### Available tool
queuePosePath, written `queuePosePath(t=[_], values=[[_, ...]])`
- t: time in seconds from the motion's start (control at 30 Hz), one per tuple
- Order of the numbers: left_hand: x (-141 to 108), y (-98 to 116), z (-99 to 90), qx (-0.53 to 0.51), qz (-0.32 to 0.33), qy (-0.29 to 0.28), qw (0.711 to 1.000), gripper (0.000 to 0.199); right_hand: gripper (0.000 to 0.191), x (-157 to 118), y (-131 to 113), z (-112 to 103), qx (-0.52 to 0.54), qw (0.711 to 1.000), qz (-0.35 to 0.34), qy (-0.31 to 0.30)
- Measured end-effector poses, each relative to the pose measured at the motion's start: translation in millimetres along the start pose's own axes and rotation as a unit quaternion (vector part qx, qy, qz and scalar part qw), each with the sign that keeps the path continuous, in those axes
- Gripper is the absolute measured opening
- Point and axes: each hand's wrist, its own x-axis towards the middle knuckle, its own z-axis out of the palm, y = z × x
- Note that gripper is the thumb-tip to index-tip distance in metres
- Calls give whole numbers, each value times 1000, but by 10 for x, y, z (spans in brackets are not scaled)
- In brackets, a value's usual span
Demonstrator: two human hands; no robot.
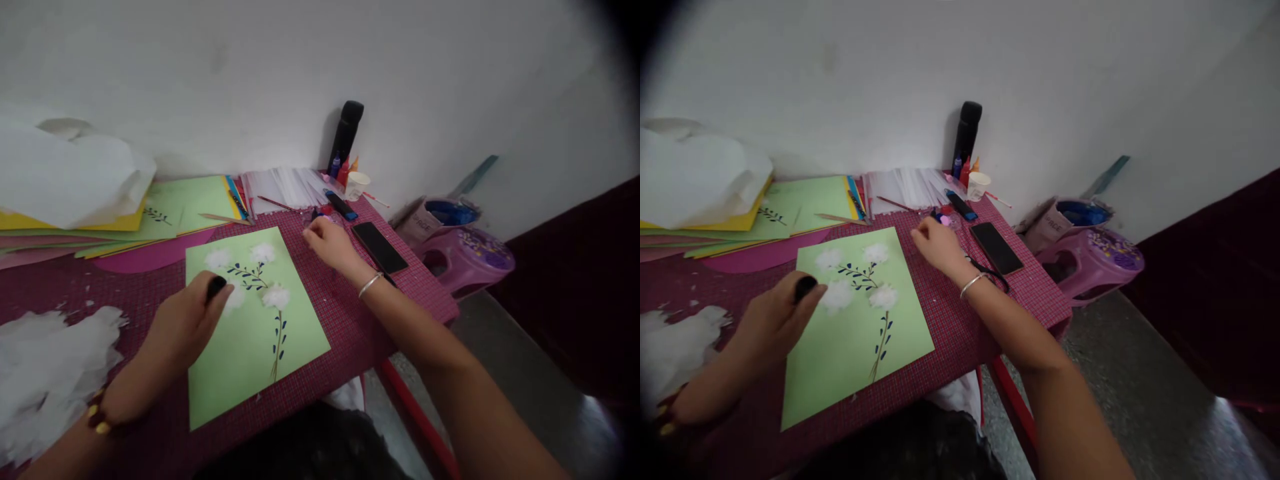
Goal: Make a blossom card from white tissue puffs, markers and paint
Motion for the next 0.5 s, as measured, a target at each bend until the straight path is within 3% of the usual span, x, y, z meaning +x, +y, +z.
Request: queuePosePath(t=[0.1, 0.2, 0.37, 0.5], values=[[27, -105, 49, -20, 4, 27, 999, 25, 27, 235, 270, -34, -156, 986, 53, 31], [25, -183, 142, -37, 23, 33, 999, 27, 39, 413, 355, 36, -225, 972, 66, 19], [11, -304, 214, -56, 43, 101, 992, 25, 42, 630, 323, 166, -232, 967, 104, 5], [16, -350, 192, -55, 43, 139, 988, 23, 34, 692, 315, 124, -214, 970, 112, 12]])
